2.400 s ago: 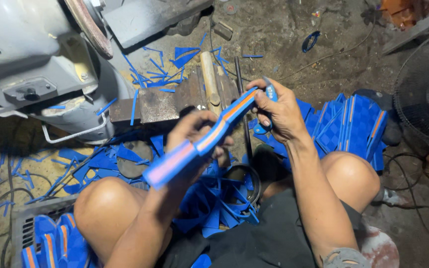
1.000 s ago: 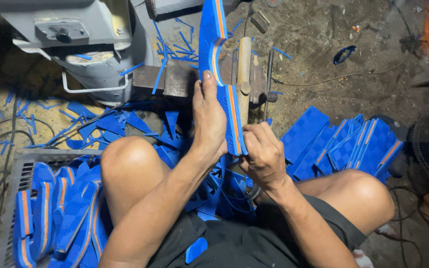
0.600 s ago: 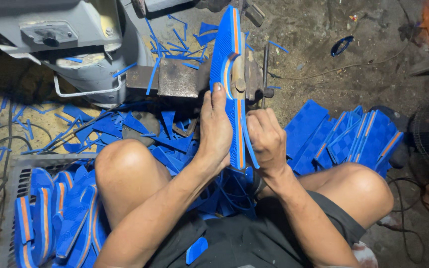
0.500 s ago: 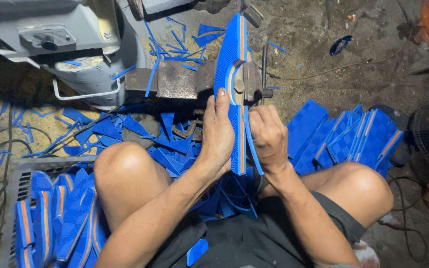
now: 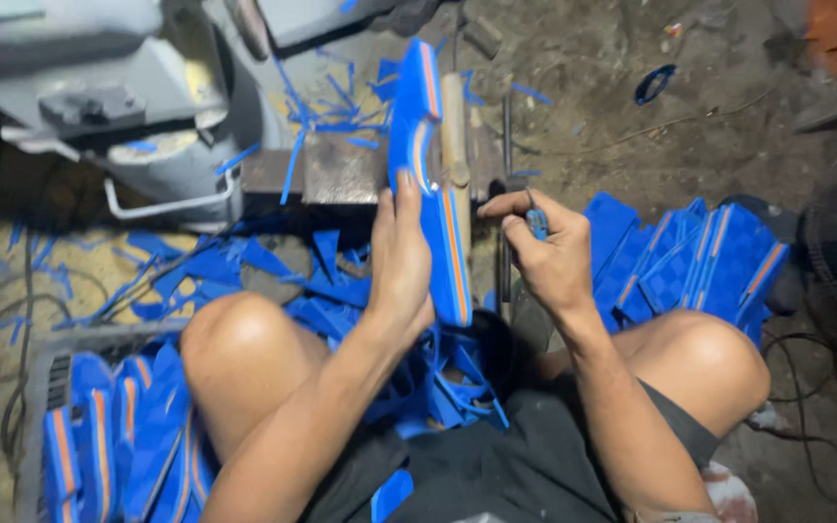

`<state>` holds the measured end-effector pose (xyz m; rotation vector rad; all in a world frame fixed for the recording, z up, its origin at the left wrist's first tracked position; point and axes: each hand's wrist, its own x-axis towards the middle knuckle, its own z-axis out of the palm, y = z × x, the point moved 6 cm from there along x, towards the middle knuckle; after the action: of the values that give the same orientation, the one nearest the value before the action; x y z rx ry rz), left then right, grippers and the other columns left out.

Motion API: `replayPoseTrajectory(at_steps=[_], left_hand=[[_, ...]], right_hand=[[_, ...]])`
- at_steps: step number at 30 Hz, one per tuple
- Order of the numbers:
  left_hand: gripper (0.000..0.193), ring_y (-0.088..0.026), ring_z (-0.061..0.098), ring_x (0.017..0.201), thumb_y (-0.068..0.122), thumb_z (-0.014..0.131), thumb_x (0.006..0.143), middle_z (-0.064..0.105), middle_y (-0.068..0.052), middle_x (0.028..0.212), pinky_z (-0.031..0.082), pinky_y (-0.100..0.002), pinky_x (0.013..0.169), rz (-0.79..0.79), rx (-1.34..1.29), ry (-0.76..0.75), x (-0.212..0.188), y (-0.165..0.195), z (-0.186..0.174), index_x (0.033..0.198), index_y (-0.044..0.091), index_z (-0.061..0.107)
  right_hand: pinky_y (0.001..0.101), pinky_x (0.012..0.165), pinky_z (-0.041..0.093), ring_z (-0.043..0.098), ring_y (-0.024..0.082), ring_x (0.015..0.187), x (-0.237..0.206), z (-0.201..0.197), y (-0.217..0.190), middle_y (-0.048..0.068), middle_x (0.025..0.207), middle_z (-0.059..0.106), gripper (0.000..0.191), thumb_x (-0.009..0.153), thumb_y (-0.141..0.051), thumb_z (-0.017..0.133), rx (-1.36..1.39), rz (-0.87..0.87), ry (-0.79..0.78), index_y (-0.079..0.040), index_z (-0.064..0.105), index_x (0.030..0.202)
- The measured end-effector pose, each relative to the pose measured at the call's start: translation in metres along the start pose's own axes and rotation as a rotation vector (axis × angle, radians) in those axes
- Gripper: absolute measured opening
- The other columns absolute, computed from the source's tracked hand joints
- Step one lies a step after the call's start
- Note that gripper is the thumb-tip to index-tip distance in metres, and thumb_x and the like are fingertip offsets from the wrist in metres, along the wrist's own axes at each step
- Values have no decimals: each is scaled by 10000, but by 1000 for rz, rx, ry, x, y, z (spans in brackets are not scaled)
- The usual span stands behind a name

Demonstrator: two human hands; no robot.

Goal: The person sits on the floor and uses a knife to trim the edges of blue slipper soles. They repeatedly pick up soles from a nearby crate, trim the edges, and place the finished soles back into the crate.

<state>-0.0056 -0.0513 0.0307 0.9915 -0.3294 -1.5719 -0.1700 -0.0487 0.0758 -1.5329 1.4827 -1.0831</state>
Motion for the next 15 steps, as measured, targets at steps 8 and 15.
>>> replayPoseTrajectory(at_steps=[8,15], left_hand=[[345,-163,632,870,310,584,1005,644,-56,970,551,-345,765,117,-96,153,24,15,-22,1218,51,506],[291,-163,652,962,154,549,1006,710,-113,1093,546,-330,877,251,-165,-105,7,29,-1,1267,130,421]], right_hand=[[199,485,346,458,12,531,-32,22,-14,-61,672,558,232,1006,-189,609,235,19,-207,-10,720,1104],[202,462,355,451,6,518,-31,21,-4,-25,746,675,217,1034,-194,582,257,56,-137,-18,708,1036]])
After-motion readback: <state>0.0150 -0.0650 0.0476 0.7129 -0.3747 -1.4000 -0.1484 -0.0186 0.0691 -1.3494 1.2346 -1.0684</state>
